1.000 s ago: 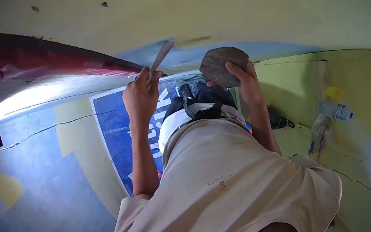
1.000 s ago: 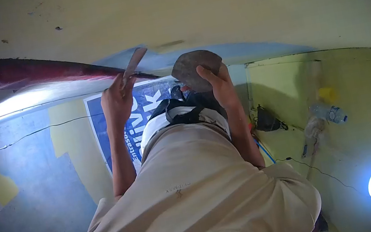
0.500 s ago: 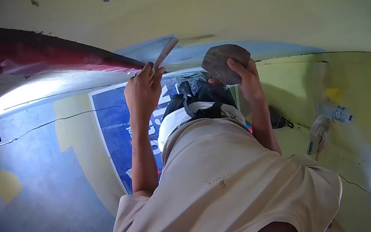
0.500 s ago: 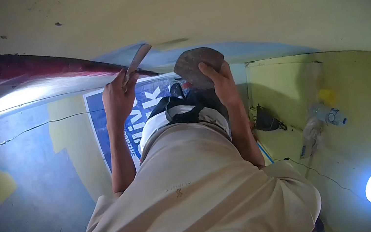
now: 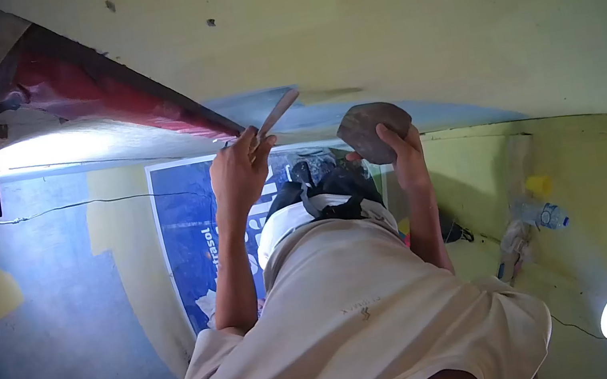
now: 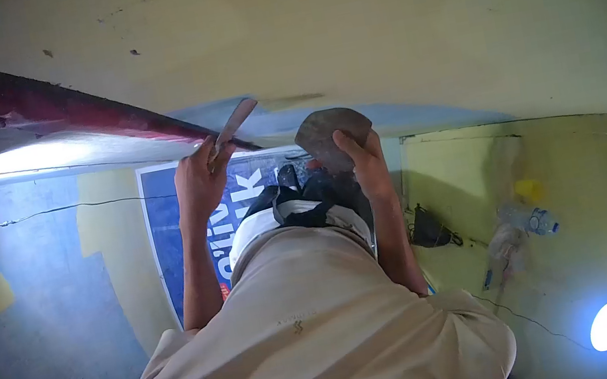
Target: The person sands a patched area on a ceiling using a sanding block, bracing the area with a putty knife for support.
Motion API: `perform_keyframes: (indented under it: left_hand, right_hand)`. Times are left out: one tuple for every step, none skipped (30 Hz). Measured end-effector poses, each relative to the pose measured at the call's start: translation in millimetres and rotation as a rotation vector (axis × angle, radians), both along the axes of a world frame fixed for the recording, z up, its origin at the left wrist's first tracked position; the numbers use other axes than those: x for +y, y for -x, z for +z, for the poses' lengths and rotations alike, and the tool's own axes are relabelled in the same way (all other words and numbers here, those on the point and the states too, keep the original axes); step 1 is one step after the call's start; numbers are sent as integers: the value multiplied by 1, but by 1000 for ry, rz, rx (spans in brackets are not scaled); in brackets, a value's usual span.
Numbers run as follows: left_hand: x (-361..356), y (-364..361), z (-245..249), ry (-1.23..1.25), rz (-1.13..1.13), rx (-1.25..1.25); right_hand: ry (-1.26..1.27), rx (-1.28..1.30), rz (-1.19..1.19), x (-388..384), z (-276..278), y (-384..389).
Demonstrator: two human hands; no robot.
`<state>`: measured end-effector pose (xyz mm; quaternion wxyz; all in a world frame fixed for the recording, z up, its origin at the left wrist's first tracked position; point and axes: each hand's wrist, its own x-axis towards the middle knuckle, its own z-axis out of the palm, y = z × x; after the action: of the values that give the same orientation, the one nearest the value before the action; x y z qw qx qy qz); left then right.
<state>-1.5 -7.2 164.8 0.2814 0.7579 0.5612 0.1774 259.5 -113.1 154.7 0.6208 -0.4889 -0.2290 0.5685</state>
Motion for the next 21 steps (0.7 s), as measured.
perform_keyframes:
  left_hand:
    - [-5,2,-1,-23,8,-19]
    - [-4,6,0,14,23,-58]
    - [1,9,3,43,36,-96]
    - [4,9,2,11,32,-43]
    - [3,8,4,25,16,-17]
    - [3,4,9,36,-4,10]
    - [1,1,11,48,-24,31]
    - [-1,5,6,0,-18,-41]
    - [-1,9,7,26,8,-87]
    - [0,11,9,43,18,-70]
    - [3,12,12,59,27,-52]
    - [5,10,10,17,-7,-40]
    - [4,3,7,-22,-41,-24]
    - [1,-3,3,-46,-56,-81]
    - [1,-3,6,-26,-55,-65]
    - [2,-2,11,-8,-53,-51]
    - [5,1,15,9,-52,-36]
    - [7,6,17,71,-30,-67]
    - [9,6,16,34,-42,-63]
    - [8,6,13,-1,-53,-54]
    - [6,7,11,-33,-61,-42]
  right_hand:
    - [-3,7,-13,-5,1,0]
    - [-8,10,-23,-7,4,1]
    - [-23,14,-34,-4,6,1]
    - [-15,2,-61,-2,2,1]
    - [2,-6,-83,-3,-6,2]
    - [16,-12,-108,-4,-8,5]
    - [16,-13,-77,-7,-7,5]
    - [11,-19,-48,-10,-5,5]
    - [1,-27,-20,-10,-1,3]
    - [-10,-10,-18,-11,2,3]
    - [-22,8,-18,-11,5,4]
    - [-34,25,-13,-9,6,6]
    - [-25,28,-27,-8,4,8]
    - [-13,29,-43,-9,0,7]
    - [-3,26,-58,-10,-3,5]
    - [3,8,-78,-11,-2,2]
    - [9,-9,-96,-15,-1,1]
    - [18,-23,-116,-17,-2,0]
    - [26,-25,-129,-18,-5,-2]
    - [35,-21,-141,-20,-11,-7]
    - [48,-15,-151,-23,-14,-8]
